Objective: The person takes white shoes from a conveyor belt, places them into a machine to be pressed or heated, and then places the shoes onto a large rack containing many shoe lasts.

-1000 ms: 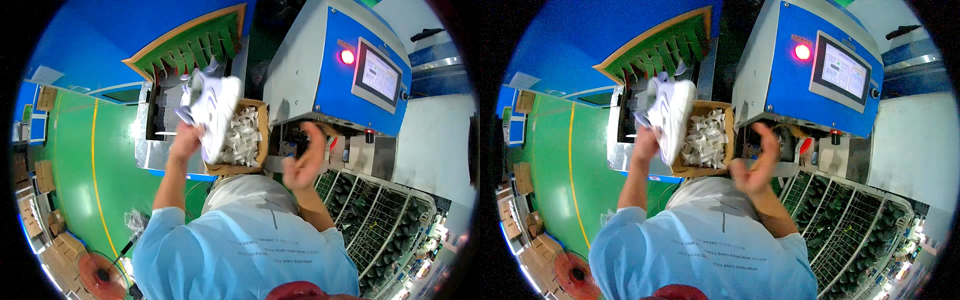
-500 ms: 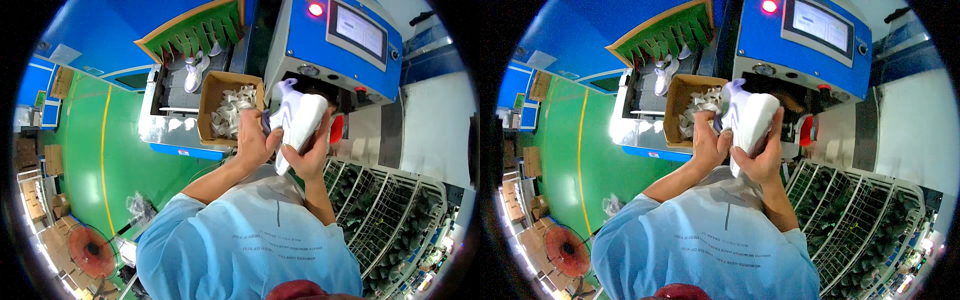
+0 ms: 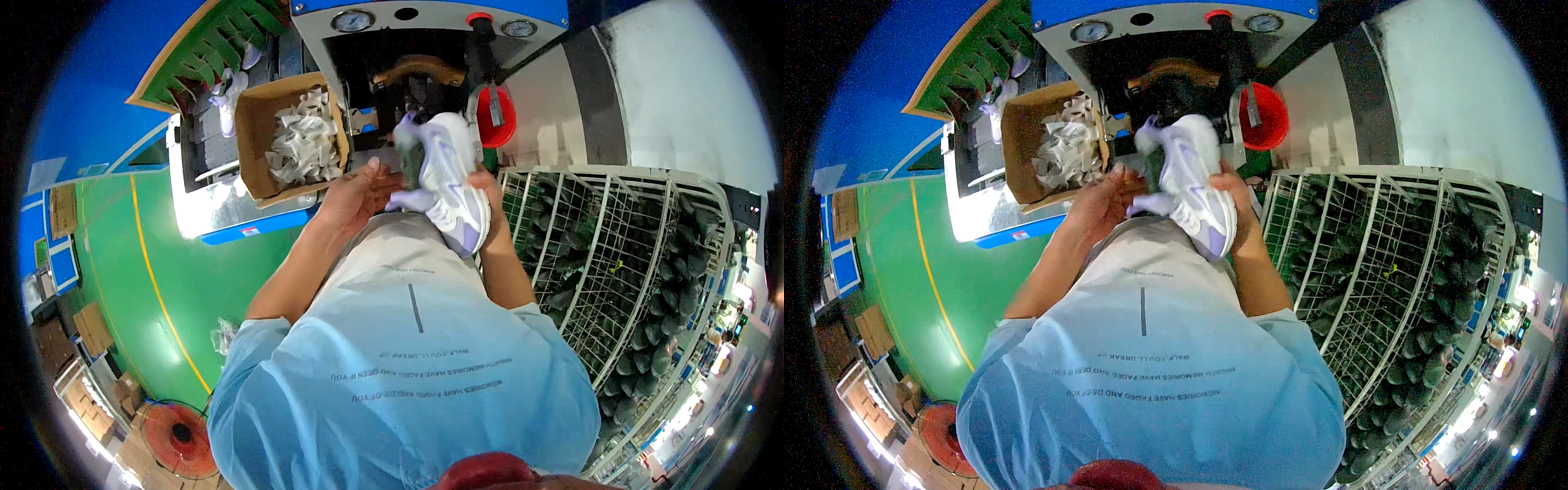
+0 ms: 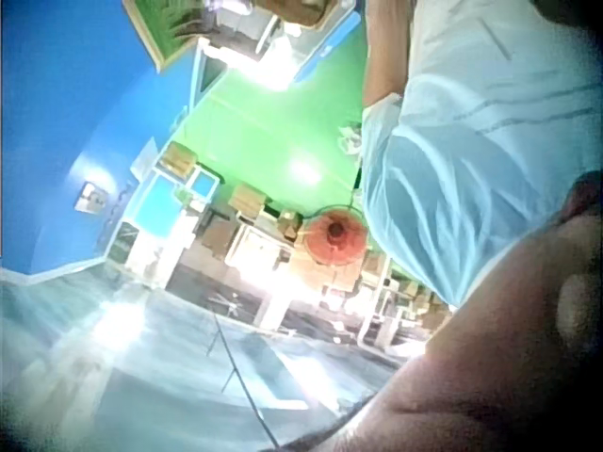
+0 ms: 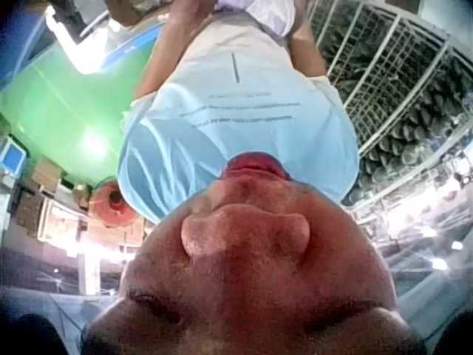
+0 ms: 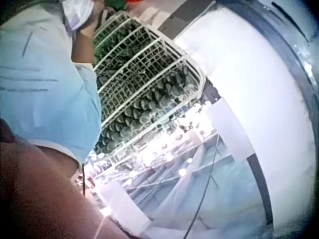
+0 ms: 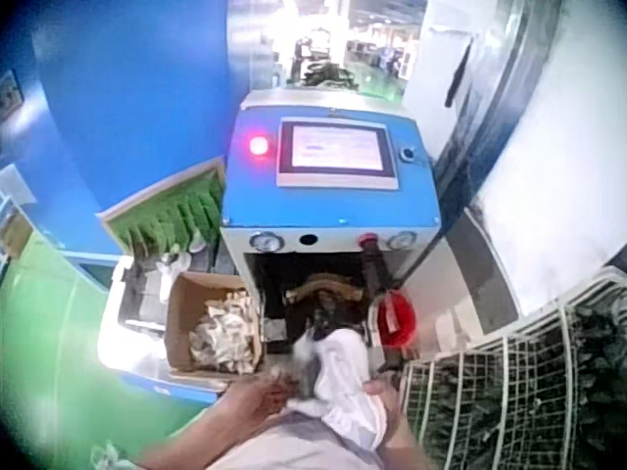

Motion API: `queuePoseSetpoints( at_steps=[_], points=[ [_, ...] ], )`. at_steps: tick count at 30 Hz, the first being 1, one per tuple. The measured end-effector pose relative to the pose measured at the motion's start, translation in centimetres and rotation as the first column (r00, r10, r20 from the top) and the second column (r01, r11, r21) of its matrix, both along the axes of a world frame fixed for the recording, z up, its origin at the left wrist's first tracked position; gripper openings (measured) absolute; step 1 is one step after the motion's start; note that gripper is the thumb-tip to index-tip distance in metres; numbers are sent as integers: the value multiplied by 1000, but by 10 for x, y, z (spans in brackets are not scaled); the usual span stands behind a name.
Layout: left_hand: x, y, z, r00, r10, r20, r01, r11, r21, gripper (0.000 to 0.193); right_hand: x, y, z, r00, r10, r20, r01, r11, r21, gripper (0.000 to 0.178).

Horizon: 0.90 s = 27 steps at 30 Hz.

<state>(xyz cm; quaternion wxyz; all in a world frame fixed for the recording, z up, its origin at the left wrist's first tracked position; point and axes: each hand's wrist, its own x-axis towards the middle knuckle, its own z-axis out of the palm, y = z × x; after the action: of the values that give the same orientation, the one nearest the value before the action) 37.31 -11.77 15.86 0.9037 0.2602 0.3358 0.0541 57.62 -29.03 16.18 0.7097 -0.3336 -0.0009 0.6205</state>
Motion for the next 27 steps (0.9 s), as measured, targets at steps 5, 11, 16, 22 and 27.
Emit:
queuePoseSetpoints(
  at_steps=[5,11,16,22,27],
  points=[
    [2,-7,27,965,-259,-43,263,957,127,69,2,4,29,848,254,465,-285,959,-3,97],
    [-1,-15,-7,957,-128,-261,290,475,831,55,-1,1,2,831,149,536,-116,989,-95,95],
    [-1,-13,-12,922,-372,-110,352,682,641,43,11,22,-1,828,-59,557,279,906,-318,74],
    [34,-14,-40,969,-221,111,136,852,506,41,44,71,21,588,70,806,295,909,-295,84],
    [74,-9,-92,992,-61,109,57,998,39,37,41,110,13,14,457,889,370,824,-429,98]
  ],
)
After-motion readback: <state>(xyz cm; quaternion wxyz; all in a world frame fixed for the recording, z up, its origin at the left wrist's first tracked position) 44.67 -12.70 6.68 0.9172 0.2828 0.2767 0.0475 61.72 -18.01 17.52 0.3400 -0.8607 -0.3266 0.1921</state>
